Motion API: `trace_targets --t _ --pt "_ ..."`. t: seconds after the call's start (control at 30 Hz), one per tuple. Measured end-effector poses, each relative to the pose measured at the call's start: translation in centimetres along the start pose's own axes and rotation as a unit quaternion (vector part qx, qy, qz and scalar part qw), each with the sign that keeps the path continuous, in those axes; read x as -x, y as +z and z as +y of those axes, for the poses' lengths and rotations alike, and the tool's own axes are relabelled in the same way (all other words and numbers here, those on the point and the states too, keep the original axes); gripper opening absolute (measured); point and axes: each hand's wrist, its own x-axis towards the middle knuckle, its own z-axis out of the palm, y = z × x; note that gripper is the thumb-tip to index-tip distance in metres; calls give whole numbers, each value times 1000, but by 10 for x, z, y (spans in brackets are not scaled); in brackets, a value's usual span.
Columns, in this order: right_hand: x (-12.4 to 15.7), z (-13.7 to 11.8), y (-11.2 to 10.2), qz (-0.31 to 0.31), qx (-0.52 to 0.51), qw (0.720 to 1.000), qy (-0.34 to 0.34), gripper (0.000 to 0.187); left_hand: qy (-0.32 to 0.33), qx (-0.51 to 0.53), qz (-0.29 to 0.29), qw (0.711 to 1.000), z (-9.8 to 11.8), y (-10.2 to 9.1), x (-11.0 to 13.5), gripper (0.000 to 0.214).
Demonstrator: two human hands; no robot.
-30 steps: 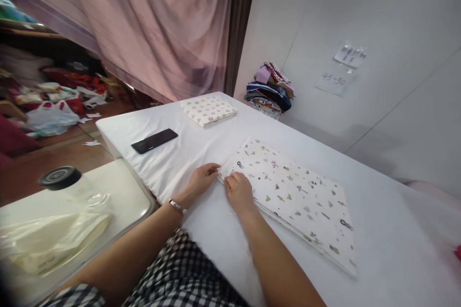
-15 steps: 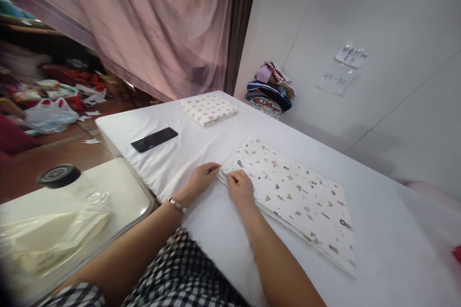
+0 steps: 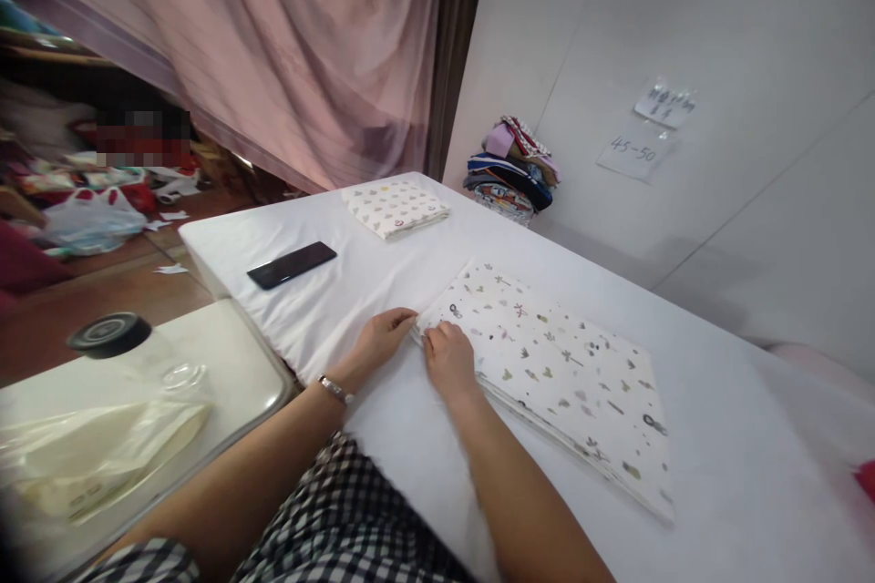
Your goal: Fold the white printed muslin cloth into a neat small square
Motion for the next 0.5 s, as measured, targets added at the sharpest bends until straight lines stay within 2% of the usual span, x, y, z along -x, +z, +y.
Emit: trace_targets --t 0.27,0.5 --pt "2 6 4 29 -71 996 36 20 16 -33 -9 999 -1 1 3 44" --pt "3 5 4 29 -21 999 -17 20 21 -47 -5 999 -6 3 -1 36"
